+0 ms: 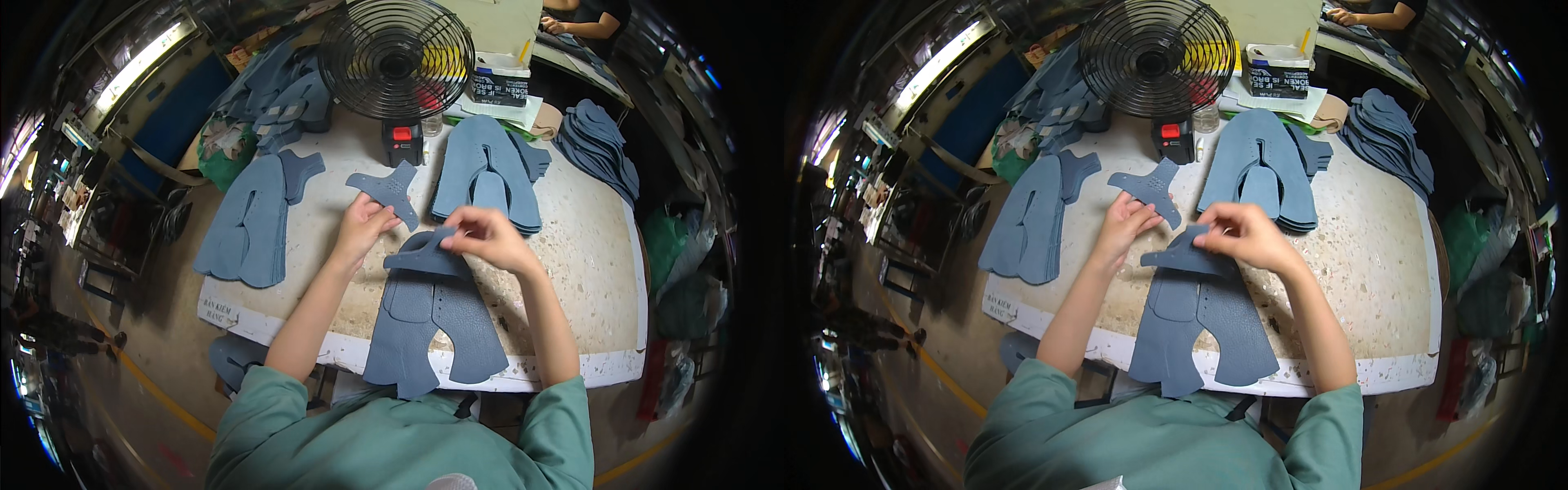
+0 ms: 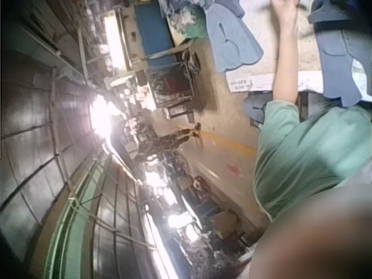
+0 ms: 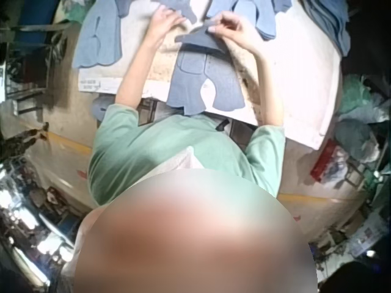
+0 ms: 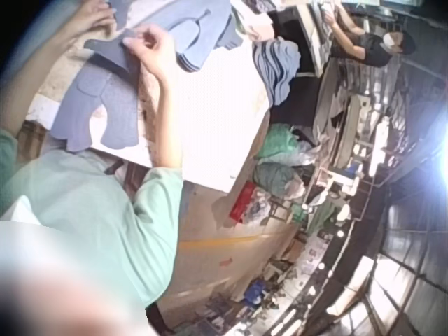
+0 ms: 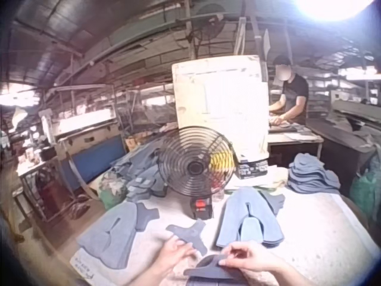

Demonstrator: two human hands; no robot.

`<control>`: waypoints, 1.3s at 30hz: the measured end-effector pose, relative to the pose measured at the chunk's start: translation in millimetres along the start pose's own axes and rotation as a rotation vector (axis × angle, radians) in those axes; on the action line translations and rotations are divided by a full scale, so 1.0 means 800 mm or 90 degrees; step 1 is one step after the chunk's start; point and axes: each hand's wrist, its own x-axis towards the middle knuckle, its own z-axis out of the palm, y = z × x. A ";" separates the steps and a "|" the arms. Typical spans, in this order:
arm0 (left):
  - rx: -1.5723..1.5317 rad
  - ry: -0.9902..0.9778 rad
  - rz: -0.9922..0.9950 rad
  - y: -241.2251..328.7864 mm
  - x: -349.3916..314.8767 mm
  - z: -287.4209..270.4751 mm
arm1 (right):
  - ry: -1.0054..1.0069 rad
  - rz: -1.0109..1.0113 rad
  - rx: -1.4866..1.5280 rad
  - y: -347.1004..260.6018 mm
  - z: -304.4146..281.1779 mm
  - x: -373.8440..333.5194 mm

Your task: The person repeatedly picks up gray fabric pieces from a table, aligns them, and stacks them into a neat pile. The person handles the pieces one at a time, turning them over and smoothing them before adding them to the stack.

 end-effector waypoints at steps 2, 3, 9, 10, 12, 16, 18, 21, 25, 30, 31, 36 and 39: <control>-0.049 -0.060 -0.001 0.000 -0.006 0.006 | 0.087 -0.042 0.178 -0.007 -0.005 -0.004; -0.069 -0.100 0.019 0.000 -0.010 0.010 | 0.146 -0.035 0.198 -0.009 -0.008 -0.003; -0.068 -0.162 -0.096 -0.004 -0.028 0.035 | 0.235 -0.028 0.239 0.016 0.001 0.012; -0.049 -0.165 -0.104 -0.004 -0.028 0.035 | 0.233 -0.017 0.224 0.020 0.002 0.013; -0.023 -0.182 -0.112 -0.002 -0.027 0.034 | 0.245 0.000 0.210 0.025 0.004 0.014; -0.022 -0.183 -0.097 -0.001 -0.027 0.032 | 0.252 0.016 0.202 0.029 0.007 0.015; -0.028 -0.177 -0.100 -0.001 -0.028 0.033 | 0.250 0.017 0.204 0.030 0.010 0.015; -0.026 -0.168 -0.110 -0.001 -0.028 0.034 | 0.246 0.015 0.210 0.030 0.014 0.016; -0.003 -0.159 -0.120 -0.002 -0.027 0.033 | 0.322 -0.039 -0.029 0.029 0.020 0.017; -0.009 -0.169 -0.107 -0.004 -0.028 0.037 | 0.246 0.020 0.019 0.024 0.004 0.014; 0.039 -0.173 -0.087 -0.003 -0.027 0.037 | 0.264 0.025 0.054 0.023 -0.005 0.013; 0.464 -0.147 0.118 0.008 -0.030 0.020 | 0.448 -0.058 -0.005 0.026 -0.088 0.014; 0.621 -0.178 0.112 0.007 -0.032 0.010 | 0.580 -0.070 -0.122 0.038 -0.157 0.022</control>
